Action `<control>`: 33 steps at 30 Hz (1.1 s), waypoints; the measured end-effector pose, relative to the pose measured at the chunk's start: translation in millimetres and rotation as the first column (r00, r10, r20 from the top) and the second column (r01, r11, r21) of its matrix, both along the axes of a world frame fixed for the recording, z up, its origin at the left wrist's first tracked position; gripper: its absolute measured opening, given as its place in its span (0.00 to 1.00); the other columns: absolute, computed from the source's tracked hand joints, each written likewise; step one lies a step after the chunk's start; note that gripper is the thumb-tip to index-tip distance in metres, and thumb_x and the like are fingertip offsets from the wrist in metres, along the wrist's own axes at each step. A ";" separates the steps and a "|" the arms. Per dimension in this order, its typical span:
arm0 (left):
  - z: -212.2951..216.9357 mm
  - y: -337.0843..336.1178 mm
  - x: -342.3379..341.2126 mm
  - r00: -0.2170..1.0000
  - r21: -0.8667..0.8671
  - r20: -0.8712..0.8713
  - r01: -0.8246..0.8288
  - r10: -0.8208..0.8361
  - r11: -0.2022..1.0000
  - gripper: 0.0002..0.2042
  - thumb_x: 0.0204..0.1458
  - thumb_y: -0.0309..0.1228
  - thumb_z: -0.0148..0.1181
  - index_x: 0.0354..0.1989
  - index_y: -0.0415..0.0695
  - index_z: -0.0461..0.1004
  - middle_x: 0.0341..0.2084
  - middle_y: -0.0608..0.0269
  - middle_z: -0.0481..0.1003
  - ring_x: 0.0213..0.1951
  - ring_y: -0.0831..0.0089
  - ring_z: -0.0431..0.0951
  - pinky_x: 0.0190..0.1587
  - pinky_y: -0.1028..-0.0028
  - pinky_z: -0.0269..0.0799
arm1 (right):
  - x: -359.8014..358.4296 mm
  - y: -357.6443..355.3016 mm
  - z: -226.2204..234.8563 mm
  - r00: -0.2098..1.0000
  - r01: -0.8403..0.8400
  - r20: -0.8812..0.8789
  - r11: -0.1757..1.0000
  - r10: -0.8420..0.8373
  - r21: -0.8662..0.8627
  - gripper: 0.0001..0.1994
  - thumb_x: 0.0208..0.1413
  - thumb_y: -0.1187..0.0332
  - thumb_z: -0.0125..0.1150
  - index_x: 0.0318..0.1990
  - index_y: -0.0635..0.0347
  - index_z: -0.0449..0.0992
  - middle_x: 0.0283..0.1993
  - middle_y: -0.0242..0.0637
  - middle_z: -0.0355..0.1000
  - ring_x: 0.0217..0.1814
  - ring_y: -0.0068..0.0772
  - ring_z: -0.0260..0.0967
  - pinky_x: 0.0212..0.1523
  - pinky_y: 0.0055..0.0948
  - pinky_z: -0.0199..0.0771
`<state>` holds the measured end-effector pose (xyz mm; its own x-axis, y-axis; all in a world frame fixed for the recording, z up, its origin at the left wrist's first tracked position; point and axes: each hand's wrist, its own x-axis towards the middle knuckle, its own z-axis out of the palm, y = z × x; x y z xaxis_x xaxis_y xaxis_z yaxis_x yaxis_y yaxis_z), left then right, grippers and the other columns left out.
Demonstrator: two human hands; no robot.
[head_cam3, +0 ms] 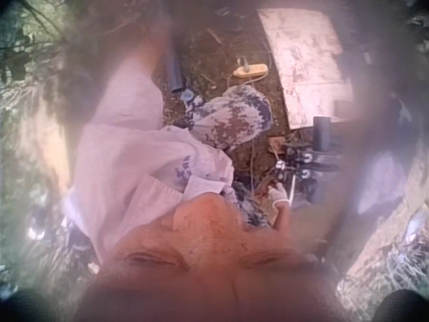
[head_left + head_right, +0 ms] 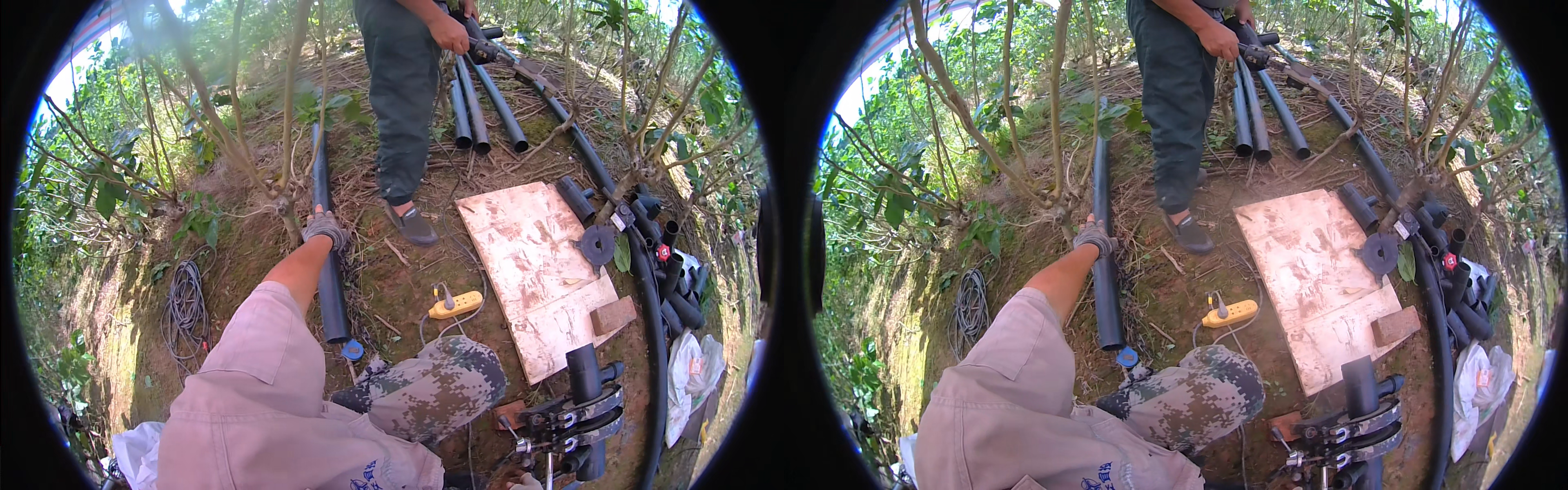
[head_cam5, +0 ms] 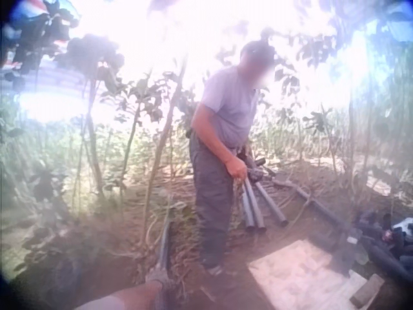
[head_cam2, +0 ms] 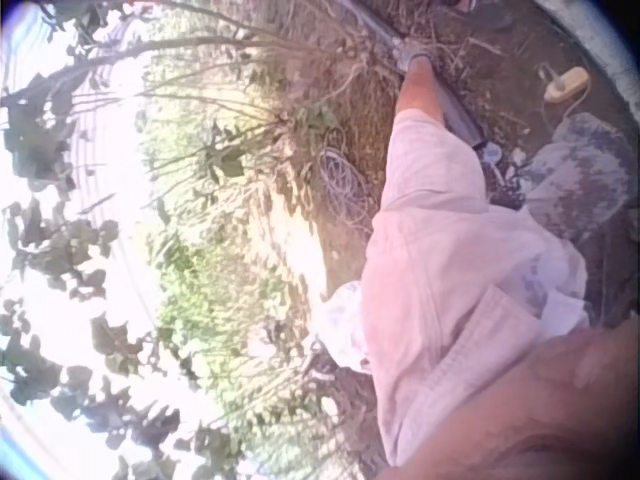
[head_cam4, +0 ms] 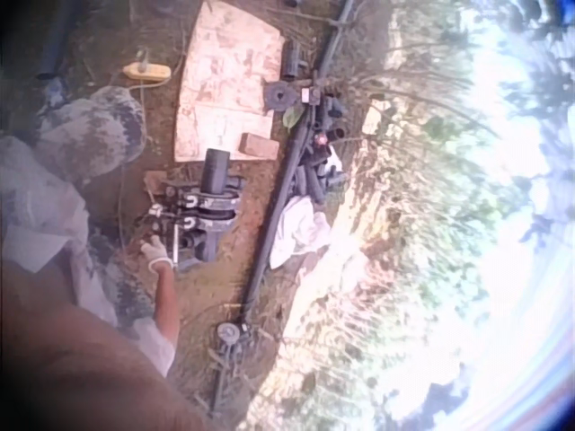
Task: The person assembles black plastic pipes and fittings using a manual pipe fusion machine. They place pipe sections into the machine, tighten the clamps, and join the pieces together while another person assists nearby.
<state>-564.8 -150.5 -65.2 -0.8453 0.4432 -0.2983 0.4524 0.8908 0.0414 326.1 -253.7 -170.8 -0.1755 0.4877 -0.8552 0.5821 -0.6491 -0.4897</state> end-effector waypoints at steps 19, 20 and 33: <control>20.2 -36.4 -35.9 0.986 -0.050 0.097 -0.132 0.137 0.990 0.40 0.56 0.49 0.59 0.77 0.55 0.53 0.80 0.63 0.33 0.79 0.55 0.42 0.74 0.53 0.48 | -9.2 -3.0 31.3 0.974 0.192 -0.100 0.976 -0.202 -0.101 0.10 0.60 0.73 0.63 0.48 0.56 0.76 0.38 0.31 0.75 0.37 0.26 0.71 0.36 0.28 0.72; 15.3 -41.7 -39.7 0.980 -0.016 0.105 -0.166 0.166 0.986 0.41 0.55 0.49 0.60 0.77 0.55 0.52 0.80 0.62 0.34 0.78 0.55 0.42 0.74 0.53 0.48 | -3.9 -2.2 24.9 0.928 0.286 -0.178 0.932 -0.327 -0.221 0.10 0.59 0.74 0.63 0.48 0.56 0.76 0.38 0.32 0.75 0.37 0.27 0.71 0.37 0.28 0.72; -12.7 -57.2 -74.5 0.899 0.018 0.189 -0.404 0.394 0.914 0.58 0.48 0.60 0.65 0.80 0.53 0.32 0.79 0.50 0.38 0.79 0.55 0.41 0.75 0.57 0.48 | 100.2 -18.8 -47.1 0.986 -0.113 0.143 0.981 0.090 0.160 0.12 0.67 0.62 0.55 0.51 0.57 0.77 0.44 0.36 0.76 0.45 0.35 0.72 0.46 0.32 0.73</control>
<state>-639.4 -207.6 -77.9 -0.8900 0.1001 -0.4448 0.0400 0.9890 0.1424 426.3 -272.5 -217.9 -0.1208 0.6108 -0.7825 0.7085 -0.4991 -0.4989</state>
